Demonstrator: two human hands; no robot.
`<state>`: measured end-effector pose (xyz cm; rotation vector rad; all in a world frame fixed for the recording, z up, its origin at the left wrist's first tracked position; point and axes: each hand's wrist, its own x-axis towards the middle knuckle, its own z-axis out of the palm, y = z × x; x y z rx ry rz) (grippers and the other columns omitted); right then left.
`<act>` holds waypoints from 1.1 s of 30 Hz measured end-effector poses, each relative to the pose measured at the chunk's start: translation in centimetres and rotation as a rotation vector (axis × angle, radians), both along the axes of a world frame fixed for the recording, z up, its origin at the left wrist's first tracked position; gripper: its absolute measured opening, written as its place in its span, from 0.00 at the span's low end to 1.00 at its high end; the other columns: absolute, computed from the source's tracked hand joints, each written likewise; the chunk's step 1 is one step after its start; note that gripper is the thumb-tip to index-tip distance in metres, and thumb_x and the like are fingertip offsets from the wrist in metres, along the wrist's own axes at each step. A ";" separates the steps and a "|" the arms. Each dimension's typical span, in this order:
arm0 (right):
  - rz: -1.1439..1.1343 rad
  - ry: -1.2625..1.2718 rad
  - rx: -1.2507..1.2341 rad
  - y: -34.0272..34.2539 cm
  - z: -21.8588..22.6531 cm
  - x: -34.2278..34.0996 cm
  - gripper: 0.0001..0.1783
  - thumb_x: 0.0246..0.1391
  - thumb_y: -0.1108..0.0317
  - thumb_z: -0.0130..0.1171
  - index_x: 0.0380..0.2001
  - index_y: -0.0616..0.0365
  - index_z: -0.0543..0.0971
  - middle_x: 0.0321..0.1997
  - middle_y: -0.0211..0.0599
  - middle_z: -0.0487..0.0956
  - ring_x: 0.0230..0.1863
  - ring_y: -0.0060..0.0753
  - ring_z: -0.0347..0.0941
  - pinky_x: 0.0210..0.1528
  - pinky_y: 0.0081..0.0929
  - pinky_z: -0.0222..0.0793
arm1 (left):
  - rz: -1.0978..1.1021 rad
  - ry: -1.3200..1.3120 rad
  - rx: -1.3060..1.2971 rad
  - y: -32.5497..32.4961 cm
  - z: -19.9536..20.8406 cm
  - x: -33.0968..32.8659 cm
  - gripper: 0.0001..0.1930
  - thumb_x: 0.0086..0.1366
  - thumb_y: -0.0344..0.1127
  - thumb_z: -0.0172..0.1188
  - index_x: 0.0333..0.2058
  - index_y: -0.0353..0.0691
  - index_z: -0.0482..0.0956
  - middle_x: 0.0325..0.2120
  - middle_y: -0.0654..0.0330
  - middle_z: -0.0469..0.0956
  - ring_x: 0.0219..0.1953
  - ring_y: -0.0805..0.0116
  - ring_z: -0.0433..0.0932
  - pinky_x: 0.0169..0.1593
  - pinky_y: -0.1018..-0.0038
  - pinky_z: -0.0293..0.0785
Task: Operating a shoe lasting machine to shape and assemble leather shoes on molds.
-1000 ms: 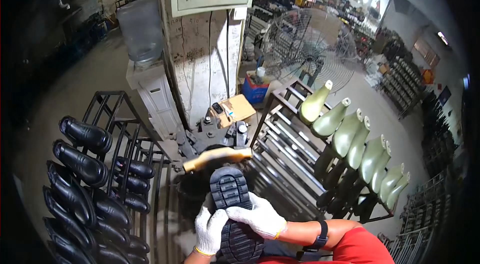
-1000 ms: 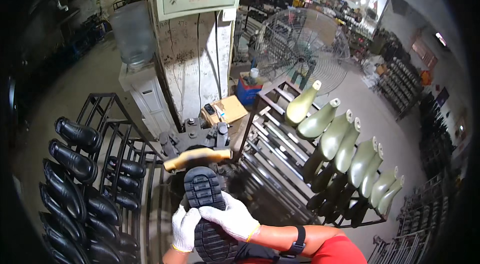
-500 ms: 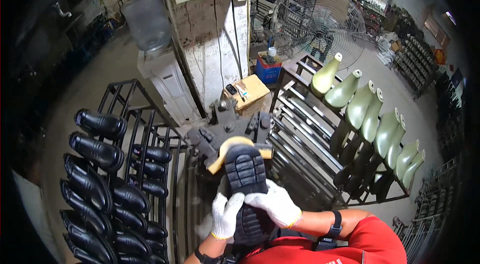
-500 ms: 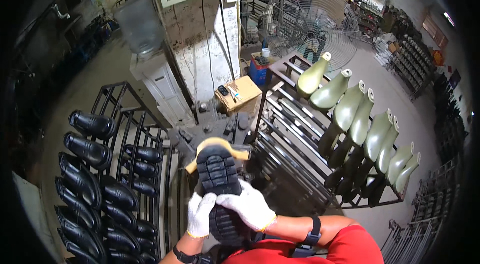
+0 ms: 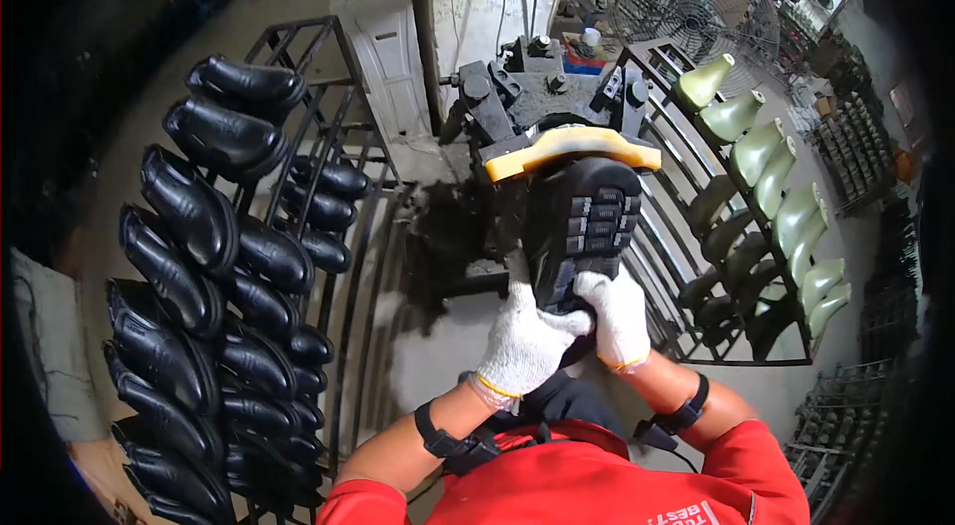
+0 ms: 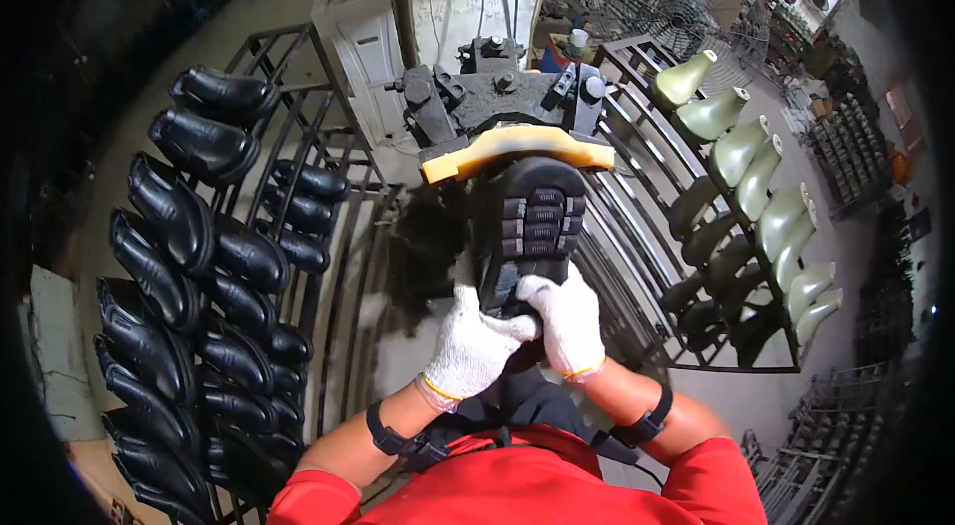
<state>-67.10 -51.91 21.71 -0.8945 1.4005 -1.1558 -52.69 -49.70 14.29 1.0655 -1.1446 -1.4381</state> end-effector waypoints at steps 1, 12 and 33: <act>-0.009 0.108 -0.003 1.5 0.4 0.4 0.21 0.53 0.72 0.63 0.52 0.62 0.82 0.41 0.36 0.87 0.40 0.27 0.83 0.46 0.30 0.80 | 0.001 -0.237 -0.031 1.5 2.1 0.7 0.41 0.71 0.48 0.64 0.73 0.34 0.56 0.48 0.50 0.86 0.40 0.60 0.87 0.47 0.69 0.84; 1.044 0.075 -0.065 11.0 -10.7 -1.5 0.29 0.67 0.61 0.68 0.68 0.54 0.77 0.67 0.41 0.81 0.66 0.37 0.77 0.72 0.36 0.70 | -0.538 0.410 0.416 8.6 -8.1 14.8 0.47 0.52 0.22 0.78 0.72 0.35 0.68 0.60 0.56 0.80 0.56 0.62 0.81 0.63 0.69 0.77; 0.682 0.496 0.748 6.8 -31.0 -3.3 0.48 0.55 0.43 0.77 0.68 0.67 0.75 0.58 0.54 0.85 0.57 0.39 0.83 0.61 0.32 0.76 | 1.197 -1.269 0.359 -0.8 -37.6 43.6 0.20 0.73 0.45 0.56 0.54 0.40 0.85 0.55 0.43 0.83 0.56 0.42 0.82 0.64 0.53 0.75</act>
